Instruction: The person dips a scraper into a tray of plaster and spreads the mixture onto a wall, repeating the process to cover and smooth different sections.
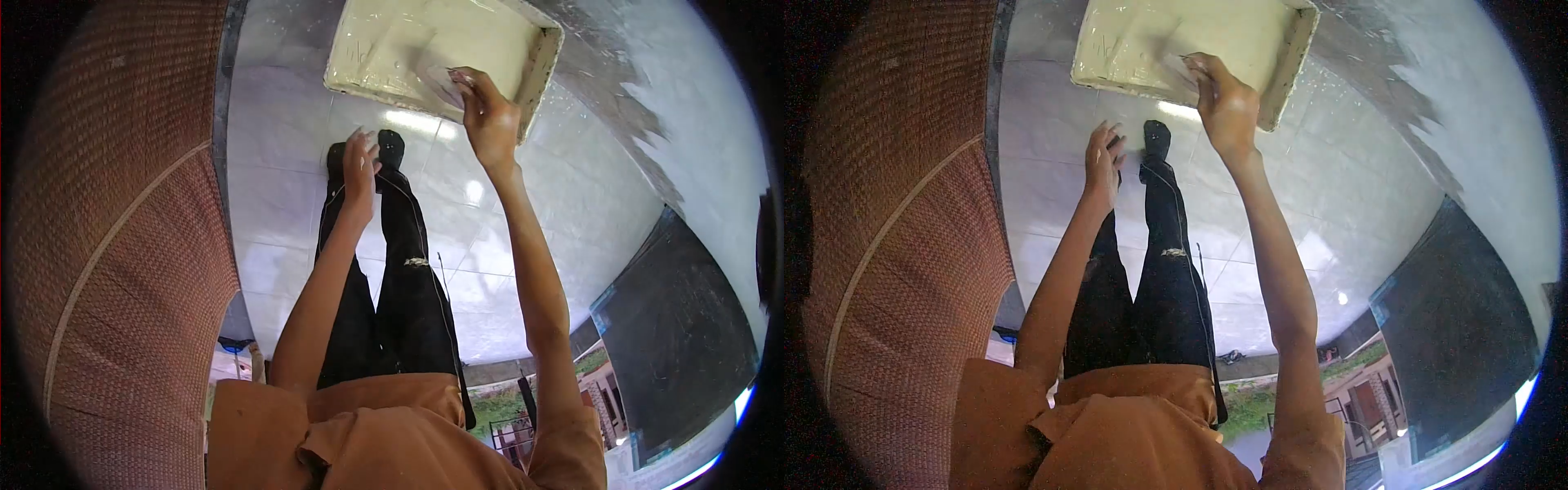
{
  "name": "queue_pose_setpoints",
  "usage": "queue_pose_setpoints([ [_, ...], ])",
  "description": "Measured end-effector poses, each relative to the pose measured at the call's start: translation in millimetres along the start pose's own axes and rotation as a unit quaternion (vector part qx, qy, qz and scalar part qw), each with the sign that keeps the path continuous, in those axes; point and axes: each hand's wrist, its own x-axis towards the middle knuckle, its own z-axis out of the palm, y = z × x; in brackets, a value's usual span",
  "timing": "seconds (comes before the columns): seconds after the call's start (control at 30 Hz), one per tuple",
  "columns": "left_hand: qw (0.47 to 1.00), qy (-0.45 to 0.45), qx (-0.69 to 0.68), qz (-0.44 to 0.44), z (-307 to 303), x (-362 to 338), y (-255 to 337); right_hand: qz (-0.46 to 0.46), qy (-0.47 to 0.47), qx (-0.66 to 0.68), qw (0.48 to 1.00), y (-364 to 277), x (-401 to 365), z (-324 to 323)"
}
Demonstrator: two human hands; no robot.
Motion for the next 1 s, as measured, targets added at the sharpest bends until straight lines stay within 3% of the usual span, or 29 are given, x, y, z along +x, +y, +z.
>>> queue_pose_setpoints([
  [0.1,0.983,-0.016,-0.171,-0.069,16.1,12.4,-7.9,-0.025,-0.018,-0.027,0.999,10.1,5.3,10.4],
  [0.3,0.945,-0.001,-0.314,-0.095,28.5,24.5,-1.3,-0.034,-0.041,-0.062,0.997,17.0,6.3,11.1],
  [0.73,0.926,-0.007,-0.368,-0.084,41.4,28.1,0.5,-0.027,-0.117,-0.124,0.985,22.8,6.1,0.4],
  [1.0,0.926,0.0,-0.37,-0.07,52.6,24.7,0.6,-0.062,-0.14,-0.082,0.985,26.3,10.8,-5.2],
])
